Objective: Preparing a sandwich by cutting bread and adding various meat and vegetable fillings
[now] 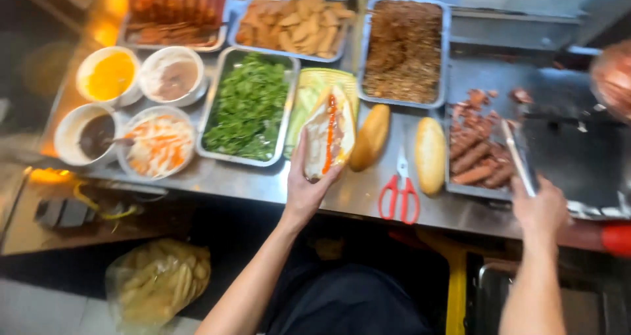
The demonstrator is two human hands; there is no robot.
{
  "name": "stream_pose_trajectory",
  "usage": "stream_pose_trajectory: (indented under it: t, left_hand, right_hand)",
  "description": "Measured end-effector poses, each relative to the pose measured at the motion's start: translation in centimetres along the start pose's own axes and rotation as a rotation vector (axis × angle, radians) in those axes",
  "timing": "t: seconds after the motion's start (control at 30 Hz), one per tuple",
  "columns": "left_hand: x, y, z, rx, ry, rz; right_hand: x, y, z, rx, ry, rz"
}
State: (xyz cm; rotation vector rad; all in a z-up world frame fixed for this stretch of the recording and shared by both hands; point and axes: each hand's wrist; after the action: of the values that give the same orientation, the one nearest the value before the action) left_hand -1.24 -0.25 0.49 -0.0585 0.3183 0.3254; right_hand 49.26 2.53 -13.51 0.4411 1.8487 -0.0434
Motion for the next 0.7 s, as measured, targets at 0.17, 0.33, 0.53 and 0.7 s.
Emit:
stream_pose_trajectory:
  t: [0.17, 0.33, 0.53, 0.7]
  left_hand:
    - [-8.4, 0.2, -2.5, 0.044, 0.116, 0.207]
    - [-14.2, -0.6, -6.7, 0.021, 0.177, 0.467]
    - [-16.9, -0.6, -8.5, -0.095, 0.135, 0.473]
    - [-17.3, -0.8, -8.9, -0.086, 0.118, 0.454]
  right_hand:
    - [3.4, 1.7, 2.2, -0.089, -0.031, 0.041]
    - [-5.7, -1.8, -28.6, -0.137, 0.467, -0.384]
    - [2.9, -5.4, -45.7, -0.464, 0.310, -0.561]
    - [4.6, -6.6, -48.5, -0.450, 0.215, -0.615]
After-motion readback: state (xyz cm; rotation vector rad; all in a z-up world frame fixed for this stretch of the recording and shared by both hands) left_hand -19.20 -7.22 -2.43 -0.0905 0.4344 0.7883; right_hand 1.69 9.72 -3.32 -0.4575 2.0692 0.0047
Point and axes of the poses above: each hand's wrist, its own y-axis towards the middle knuckle, its own x-axis out of the palm, z = x × y, and after that the axes turned 15 degrees about y, right-handed
